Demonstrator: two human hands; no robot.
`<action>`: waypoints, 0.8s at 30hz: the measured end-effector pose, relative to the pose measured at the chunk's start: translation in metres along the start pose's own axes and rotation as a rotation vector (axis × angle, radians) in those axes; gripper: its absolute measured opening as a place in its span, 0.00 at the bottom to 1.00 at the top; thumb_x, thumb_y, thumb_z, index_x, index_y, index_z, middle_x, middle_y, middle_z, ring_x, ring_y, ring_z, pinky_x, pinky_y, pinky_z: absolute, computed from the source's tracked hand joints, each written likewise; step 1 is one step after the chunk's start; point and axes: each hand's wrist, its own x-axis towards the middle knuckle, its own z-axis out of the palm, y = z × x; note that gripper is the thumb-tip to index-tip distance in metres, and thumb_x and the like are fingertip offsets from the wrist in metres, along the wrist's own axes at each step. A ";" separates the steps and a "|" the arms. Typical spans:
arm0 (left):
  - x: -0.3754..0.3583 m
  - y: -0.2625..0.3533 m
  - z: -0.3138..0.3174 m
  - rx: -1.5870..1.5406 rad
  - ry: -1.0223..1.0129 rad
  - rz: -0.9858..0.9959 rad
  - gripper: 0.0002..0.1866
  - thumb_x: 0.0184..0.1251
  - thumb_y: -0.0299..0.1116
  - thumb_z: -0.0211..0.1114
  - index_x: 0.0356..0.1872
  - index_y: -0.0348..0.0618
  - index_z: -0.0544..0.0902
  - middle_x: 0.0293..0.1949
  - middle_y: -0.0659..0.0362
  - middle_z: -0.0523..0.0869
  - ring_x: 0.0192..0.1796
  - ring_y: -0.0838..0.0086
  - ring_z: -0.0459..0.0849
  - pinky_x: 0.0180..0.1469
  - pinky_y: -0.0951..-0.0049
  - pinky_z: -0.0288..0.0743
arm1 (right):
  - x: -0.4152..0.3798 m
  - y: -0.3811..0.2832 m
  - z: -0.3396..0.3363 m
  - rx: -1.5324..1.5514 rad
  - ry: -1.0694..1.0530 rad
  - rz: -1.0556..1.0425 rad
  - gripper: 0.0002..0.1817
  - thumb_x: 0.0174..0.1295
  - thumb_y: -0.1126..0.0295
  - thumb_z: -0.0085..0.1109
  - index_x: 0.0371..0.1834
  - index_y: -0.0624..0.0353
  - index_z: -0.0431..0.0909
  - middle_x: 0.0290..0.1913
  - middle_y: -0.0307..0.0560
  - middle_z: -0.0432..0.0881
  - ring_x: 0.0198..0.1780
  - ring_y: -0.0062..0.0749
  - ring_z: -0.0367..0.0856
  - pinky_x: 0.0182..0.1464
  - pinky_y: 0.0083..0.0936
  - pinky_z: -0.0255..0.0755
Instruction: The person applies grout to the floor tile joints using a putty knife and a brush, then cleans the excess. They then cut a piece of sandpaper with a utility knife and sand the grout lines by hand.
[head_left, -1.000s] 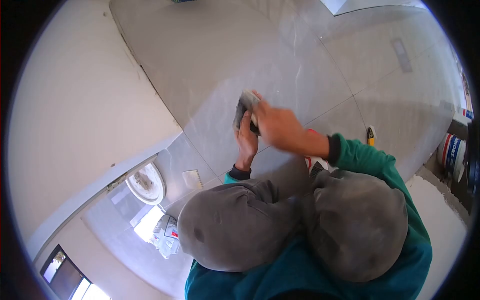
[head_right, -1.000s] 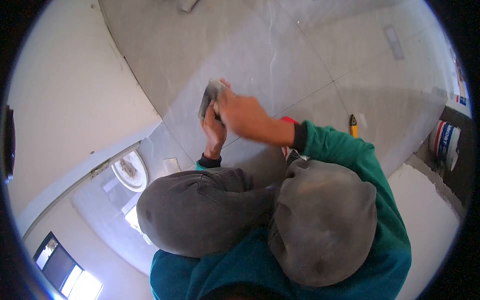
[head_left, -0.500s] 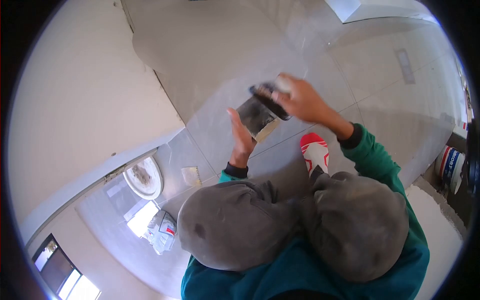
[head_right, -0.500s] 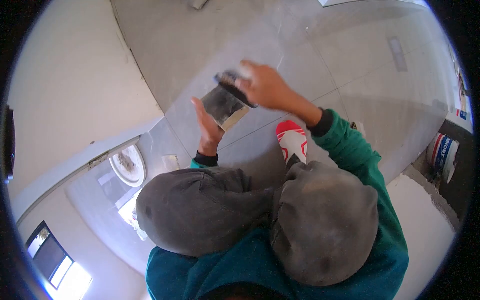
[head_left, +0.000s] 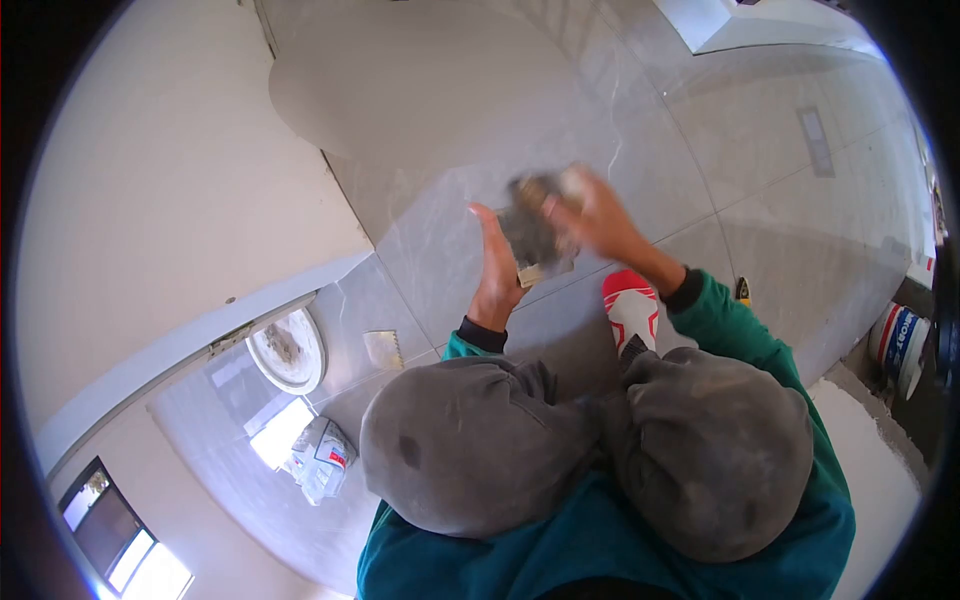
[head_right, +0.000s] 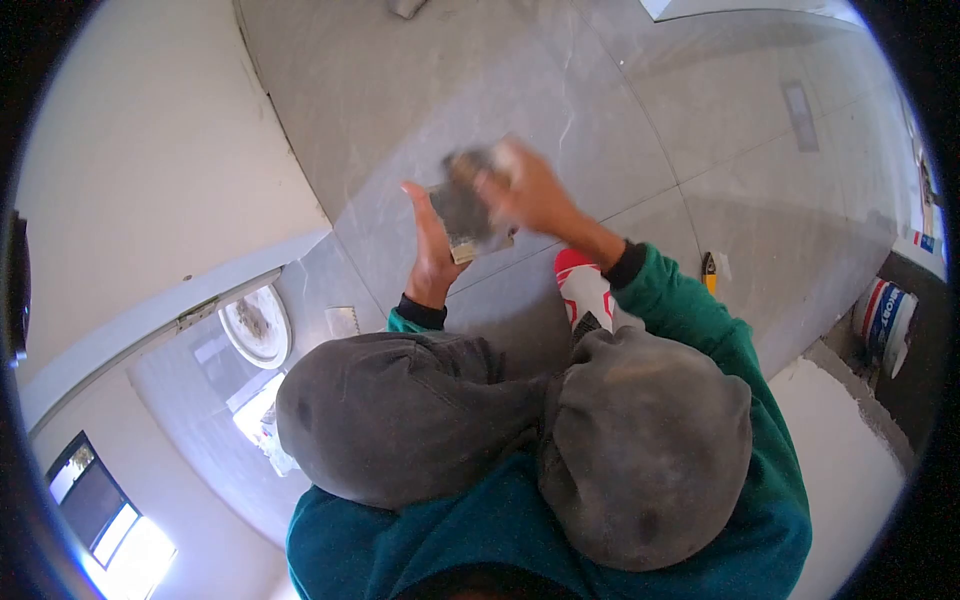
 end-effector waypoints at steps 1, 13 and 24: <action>0.002 -0.002 0.001 0.021 0.031 0.002 0.50 0.53 0.77 0.29 0.55 0.38 0.69 0.47 0.53 0.78 0.44 0.64 0.81 0.45 0.62 0.79 | -0.010 -0.006 0.014 -0.054 -0.010 -0.129 0.18 0.53 0.62 0.59 0.38 0.66 0.71 0.31 0.54 0.80 0.32 0.37 0.79 0.35 0.31 0.72; -0.002 -0.008 -0.012 -0.053 -0.109 -0.075 0.47 0.56 0.74 0.28 0.58 0.42 0.67 0.48 0.49 0.77 0.46 0.59 0.80 0.42 0.55 0.80 | 0.002 -0.003 0.005 0.163 -0.033 0.058 0.14 0.55 0.67 0.58 0.38 0.67 0.71 0.30 0.49 0.78 0.34 0.31 0.78 0.37 0.29 0.72; 0.019 -0.018 -0.039 -0.147 -0.072 0.056 0.29 0.65 0.51 0.53 0.57 0.37 0.69 0.46 0.52 0.78 0.45 0.69 0.80 0.46 0.67 0.78 | -0.005 0.020 -0.027 0.336 0.122 0.160 0.15 0.55 0.67 0.61 0.40 0.66 0.71 0.33 0.46 0.78 0.34 0.24 0.75 0.38 0.23 0.70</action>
